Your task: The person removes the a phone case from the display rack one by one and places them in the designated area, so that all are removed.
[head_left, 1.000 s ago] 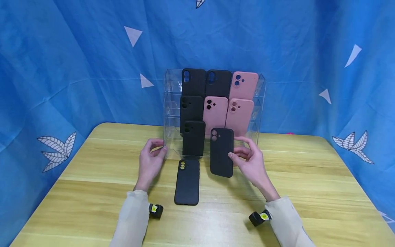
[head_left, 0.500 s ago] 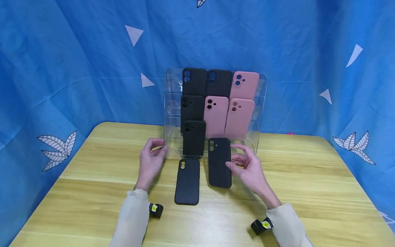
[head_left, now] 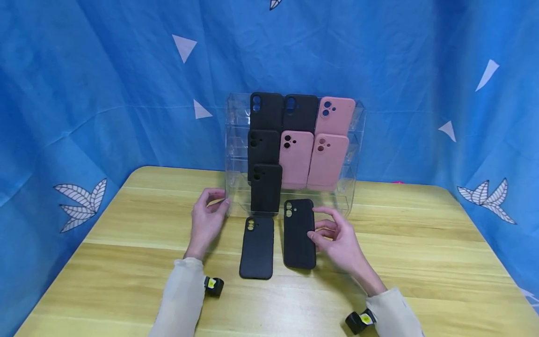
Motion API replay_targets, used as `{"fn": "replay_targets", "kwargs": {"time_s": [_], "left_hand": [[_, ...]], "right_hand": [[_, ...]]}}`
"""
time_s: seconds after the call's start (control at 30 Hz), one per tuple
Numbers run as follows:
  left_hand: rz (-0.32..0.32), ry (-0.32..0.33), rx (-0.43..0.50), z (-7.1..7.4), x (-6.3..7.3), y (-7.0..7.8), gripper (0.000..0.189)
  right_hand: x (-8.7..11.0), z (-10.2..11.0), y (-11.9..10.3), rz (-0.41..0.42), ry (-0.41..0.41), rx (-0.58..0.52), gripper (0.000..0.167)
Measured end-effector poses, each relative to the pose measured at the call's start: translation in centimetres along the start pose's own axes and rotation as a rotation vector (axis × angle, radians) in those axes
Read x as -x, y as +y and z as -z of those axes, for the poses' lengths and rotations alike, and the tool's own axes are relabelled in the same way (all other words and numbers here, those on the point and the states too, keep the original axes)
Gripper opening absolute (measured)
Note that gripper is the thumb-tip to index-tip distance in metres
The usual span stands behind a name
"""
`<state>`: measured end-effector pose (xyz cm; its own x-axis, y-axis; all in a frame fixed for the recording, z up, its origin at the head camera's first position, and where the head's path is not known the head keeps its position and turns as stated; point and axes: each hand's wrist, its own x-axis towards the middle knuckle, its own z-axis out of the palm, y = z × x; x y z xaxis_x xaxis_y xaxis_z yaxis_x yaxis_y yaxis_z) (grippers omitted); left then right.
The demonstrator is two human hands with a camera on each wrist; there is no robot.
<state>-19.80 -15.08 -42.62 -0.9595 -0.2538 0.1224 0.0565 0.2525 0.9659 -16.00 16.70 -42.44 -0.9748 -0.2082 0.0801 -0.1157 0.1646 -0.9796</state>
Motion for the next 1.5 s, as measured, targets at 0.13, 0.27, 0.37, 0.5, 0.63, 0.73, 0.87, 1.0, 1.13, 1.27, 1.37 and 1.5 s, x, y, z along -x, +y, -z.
{"fn": "replay_targets", "kwargs": {"time_s": [0.13, 0.27, 0.37, 0.5, 0.63, 0.73, 0.87, 1.0, 1.13, 1.27, 1.37, 1.5], "left_hand": [[0.004, -0.004, -0.006, 0.0, 0.0, 0.0, 0.026], [-0.003, -0.004, -0.006, 0.0, -0.1, 0.0, 0.026], [-0.013, -0.002, -0.002, 0.0, -0.2, 0.0, 0.026], [-0.015, 0.001, -0.004, -0.1, -0.1, 0.0, 0.025], [-0.014, 0.004, -0.009, -0.1, -0.1, 0.0, 0.025], [-0.015, 0.006, -0.009, -0.1, -0.1, 0.0, 0.025], [-0.029, 0.009, -0.002, -0.1, -0.1, -0.1, 0.025], [-0.051, 0.011, 0.013, -0.1, -0.1, -0.3, 0.025], [-0.046, 0.006, 0.021, -0.1, -0.2, -0.4, 0.025], [-0.030, 0.000, 0.028, -0.2, -0.2, -0.3, 0.027], [-0.032, 0.004, 0.021, -0.2, -0.2, -0.3, 0.026], [-0.043, 0.014, 0.005, -0.2, -0.1, -0.3, 0.025]], "right_hand": [[0.3, 0.0, 0.2, -0.018, -0.001, 0.008, 0.058], [0.5, -0.1, 0.4, -0.036, -0.020, 0.030, 0.059], [0.6, -0.3, 0.6, -0.061, -0.035, 0.045, 0.058], [0.7, -0.6, 0.8, -0.084, -0.042, 0.091, 0.056], [0.7, -1.0, 0.9, -0.087, -0.058, 0.156, 0.054], [0.7, -1.2, 1.1, -0.089, -0.077, 0.177, 0.053], [0.8, -1.5, 1.1, -0.109, -0.095, 0.183, 0.050], [0.8, -1.7, 1.1, -0.128, -0.103, 0.180, 0.048], [0.6, -1.7, 1.0, -0.117, -0.120, 0.198, 0.046], [0.4, -1.8, 0.9, -0.122, -0.129, 0.223, 0.044], [0.3, -1.9, 0.9, -0.136, -0.134, 0.237, 0.043], [0.1, -2.0, 0.8, -0.154, -0.141, 0.255, 0.043]]}}
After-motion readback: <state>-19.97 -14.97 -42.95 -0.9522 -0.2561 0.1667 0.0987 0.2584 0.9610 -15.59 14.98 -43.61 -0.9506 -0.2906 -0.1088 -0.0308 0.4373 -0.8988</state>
